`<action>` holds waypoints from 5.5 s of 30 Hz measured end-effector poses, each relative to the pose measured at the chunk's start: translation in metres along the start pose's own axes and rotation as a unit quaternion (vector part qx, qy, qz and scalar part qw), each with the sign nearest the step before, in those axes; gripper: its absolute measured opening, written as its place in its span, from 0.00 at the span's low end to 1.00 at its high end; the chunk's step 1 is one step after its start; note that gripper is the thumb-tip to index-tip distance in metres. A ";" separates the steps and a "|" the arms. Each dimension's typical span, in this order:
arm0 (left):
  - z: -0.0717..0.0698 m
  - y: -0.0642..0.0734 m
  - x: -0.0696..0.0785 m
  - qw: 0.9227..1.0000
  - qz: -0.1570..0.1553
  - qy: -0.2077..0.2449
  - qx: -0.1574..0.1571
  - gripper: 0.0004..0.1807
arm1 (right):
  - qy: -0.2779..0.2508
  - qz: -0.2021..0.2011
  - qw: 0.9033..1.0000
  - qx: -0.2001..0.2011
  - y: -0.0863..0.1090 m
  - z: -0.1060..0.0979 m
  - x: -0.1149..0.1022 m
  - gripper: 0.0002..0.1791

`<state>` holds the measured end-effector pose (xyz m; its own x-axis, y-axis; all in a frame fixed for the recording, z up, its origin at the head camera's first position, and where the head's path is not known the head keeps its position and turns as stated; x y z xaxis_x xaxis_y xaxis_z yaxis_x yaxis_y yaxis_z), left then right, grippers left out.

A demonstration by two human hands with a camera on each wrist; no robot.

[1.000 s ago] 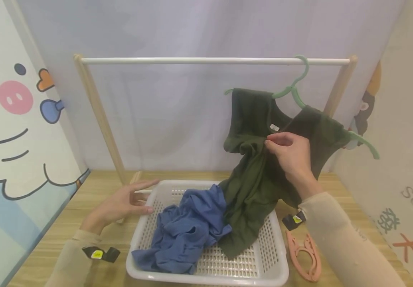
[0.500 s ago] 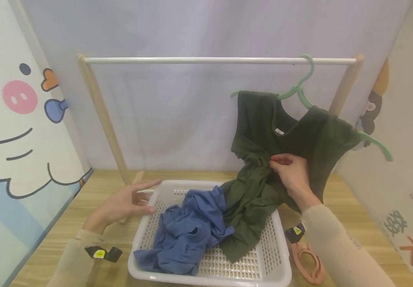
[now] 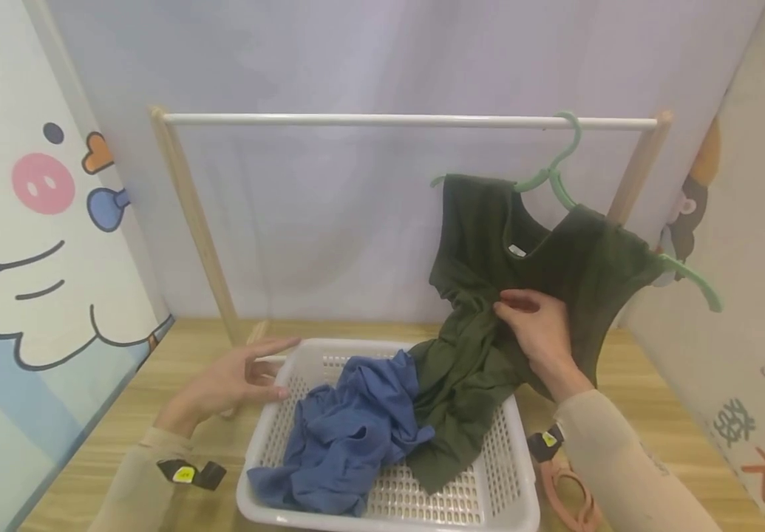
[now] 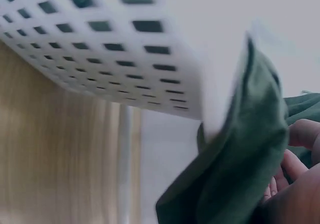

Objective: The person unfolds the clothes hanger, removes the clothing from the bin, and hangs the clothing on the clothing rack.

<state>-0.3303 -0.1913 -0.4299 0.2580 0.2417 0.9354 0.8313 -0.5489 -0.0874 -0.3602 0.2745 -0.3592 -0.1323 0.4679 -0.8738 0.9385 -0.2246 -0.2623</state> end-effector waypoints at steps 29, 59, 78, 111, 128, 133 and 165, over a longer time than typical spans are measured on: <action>0.001 0.001 0.001 1.000 0.000 0.003 0.003 0.52 | -0.091 -0.080 0.989 -0.081 0.045 0.025 -0.055 0.28; 0.001 0.000 0.000 1.000 0.004 0.008 0.001 0.52 | 0.022 -0.094 0.984 -0.153 0.061 0.026 0.002 0.29; 0.001 0.001 -0.001 1.000 0.000 0.015 0.002 0.51 | 0.093 -0.139 0.980 -0.112 0.050 0.036 0.010 0.22; 0.002 0.001 -0.002 1.000 0.004 0.021 0.000 0.52 | 0.025 -0.082 0.991 -0.102 0.038 0.025 -0.008 0.15; 0.001 0.000 -0.002 1.000 0.011 0.009 0.005 0.51 | -0.077 -0.132 0.988 0.008 -0.005 -0.040 -0.107 0.15; 0.001 0.001 0.000 1.000 0.012 0.002 0.008 0.51 | -0.045 -0.142 0.987 0.056 -0.014 -0.052 -0.118 0.16; -0.001 0.001 -0.001 1.000 0.011 0.016 0.002 0.51 | -0.024 -0.124 0.992 -0.006 -0.008 -0.014 -0.059 0.23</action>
<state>-0.3302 -0.1927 -0.4309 0.2611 0.2039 0.9435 0.8270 -0.5514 -0.1097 -0.3553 0.2604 -0.2996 -0.3737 0.4667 -0.8016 0.8791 -0.0974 -0.4665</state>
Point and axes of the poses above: each hand's wrist, its own y-axis away from the middle knuckle, its own z-axis out of the palm, x = y × z, the point moved 9 cm from there along -y, towards the middle knuckle, and after that the axes turned 2 degrees about x, right-handed, at the moved point
